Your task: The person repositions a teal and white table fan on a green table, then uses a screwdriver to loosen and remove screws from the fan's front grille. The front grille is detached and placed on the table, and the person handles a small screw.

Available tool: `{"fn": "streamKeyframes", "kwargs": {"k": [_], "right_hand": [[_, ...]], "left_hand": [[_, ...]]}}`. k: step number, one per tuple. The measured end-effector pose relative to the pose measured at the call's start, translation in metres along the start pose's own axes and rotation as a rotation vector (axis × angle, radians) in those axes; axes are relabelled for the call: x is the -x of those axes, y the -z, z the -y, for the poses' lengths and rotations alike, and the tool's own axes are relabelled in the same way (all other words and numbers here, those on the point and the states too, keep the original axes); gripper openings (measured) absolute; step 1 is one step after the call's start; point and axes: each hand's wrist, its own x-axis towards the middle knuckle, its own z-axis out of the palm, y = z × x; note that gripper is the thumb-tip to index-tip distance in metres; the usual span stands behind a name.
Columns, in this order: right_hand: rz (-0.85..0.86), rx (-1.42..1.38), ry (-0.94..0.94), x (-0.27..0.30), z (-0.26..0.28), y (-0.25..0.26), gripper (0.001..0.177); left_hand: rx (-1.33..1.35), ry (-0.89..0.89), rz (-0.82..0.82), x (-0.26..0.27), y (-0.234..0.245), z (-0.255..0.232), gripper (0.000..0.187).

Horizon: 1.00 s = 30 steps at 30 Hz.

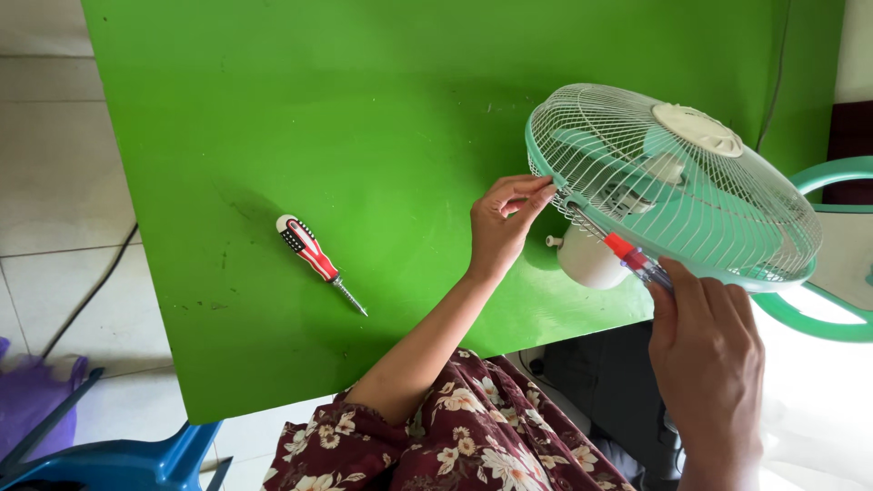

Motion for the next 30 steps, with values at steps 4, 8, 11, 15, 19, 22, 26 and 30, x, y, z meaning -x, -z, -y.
{"fn": "streamKeyframes", "kwargs": {"k": [4, 8, 11, 15, 19, 22, 26, 30], "right_hand": [[-0.043, 0.011, -0.016, -0.002, 0.009, 0.005, 0.02], [0.076, -0.056, -0.055, -0.016, 0.022, 0.005, 0.02], [-0.012, -0.022, 0.055, -0.021, 0.026, 0.013, 0.04], [0.044, 0.15, 0.047, -0.016, 0.019, 0.009, 0.026], [0.028, -0.01, -0.066, -0.01, 0.019, -0.001, 0.016], [0.077, -0.019, -0.084, -0.008, 0.026, 0.0, 0.02], [-0.029, -0.091, 0.036, -0.004, 0.025, -0.004, 0.032], [0.032, -0.065, -0.036, 0.004, 0.015, -0.033, 0.029]], "left_hand": [[0.116, 0.021, 0.007, -0.001, 0.001, 0.009, 0.015], [0.074, 0.034, 0.007, -0.006, 0.001, 0.008, 0.015], [0.052, 0.03, 0.002, -0.007, 0.003, 0.004, 0.015], [0.04, 0.012, 0.005, -0.007, 0.002, 0.003, 0.015], [0.021, 0.017, 0.009, -0.007, 0.0, 0.004, 0.015], [0.002, -0.005, 0.01, -0.009, -0.001, 0.003, 0.015], [-0.021, -0.016, 0.037, -0.01, -0.002, 0.001, 0.026], [-0.1, 0.021, 0.087, -0.008, 0.001, 0.001, 0.038]]}}
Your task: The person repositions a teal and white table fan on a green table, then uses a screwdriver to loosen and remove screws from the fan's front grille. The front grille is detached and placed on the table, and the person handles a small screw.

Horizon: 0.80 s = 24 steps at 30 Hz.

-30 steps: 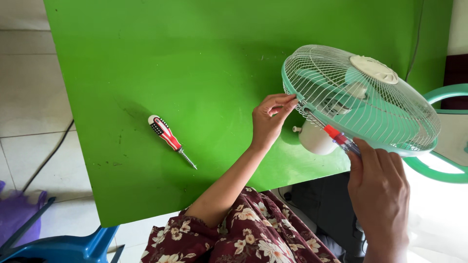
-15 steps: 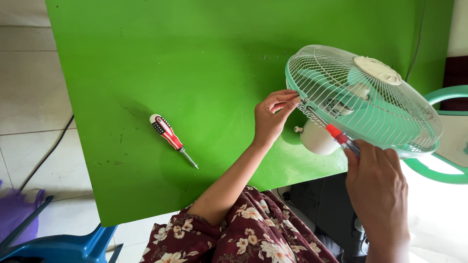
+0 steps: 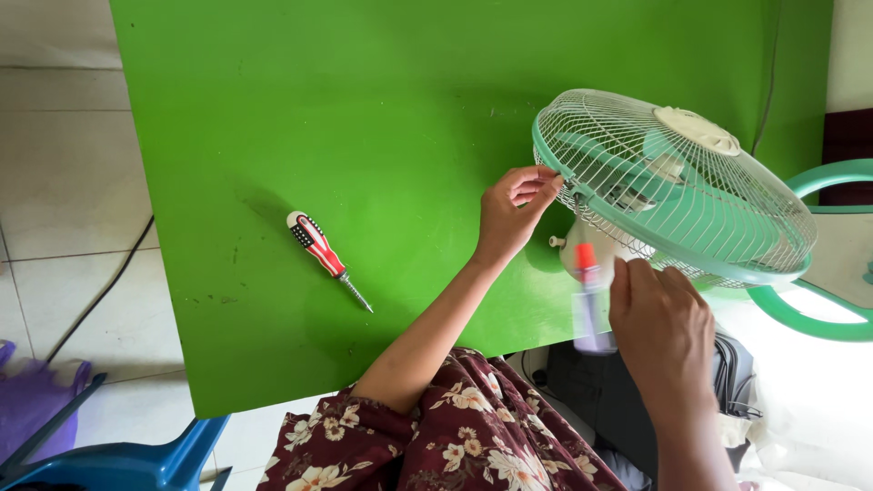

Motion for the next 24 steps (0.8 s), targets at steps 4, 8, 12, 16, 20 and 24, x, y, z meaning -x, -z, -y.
{"fn": "streamKeyframes", "kwargs": {"k": [4, 8, 12, 16, 20, 24], "right_hand": [[0.058, -0.043, -0.029, -0.001, -0.015, -0.037, 0.033], [0.244, -0.35, -0.121, 0.014, -0.031, -0.08, 0.025], [0.48, -0.356, -0.211, 0.036, -0.043, -0.122, 0.028], [0.553, -0.428, -0.253, 0.053, -0.049, -0.152, 0.03], [0.572, -0.511, -0.216, 0.058, -0.044, -0.177, 0.031], [0.593, -0.575, -0.174, 0.06, -0.027, -0.201, 0.032]], "left_hand": [[0.015, 0.031, -0.032, 0.006, -0.008, 0.002, 0.039], [-0.055, 0.039, 0.023, 0.007, -0.002, 0.004, 0.041], [-0.358, 0.006, 0.076, 0.01, 0.045, 0.009, 0.043], [-0.901, 0.043, 0.097, 0.038, 0.097, 0.022, 0.04], [-1.441, 0.217, 0.185, 0.075, 0.124, 0.024, 0.046], [-1.582, 0.159, 0.162, 0.099, 0.132, 0.039, 0.057]]}}
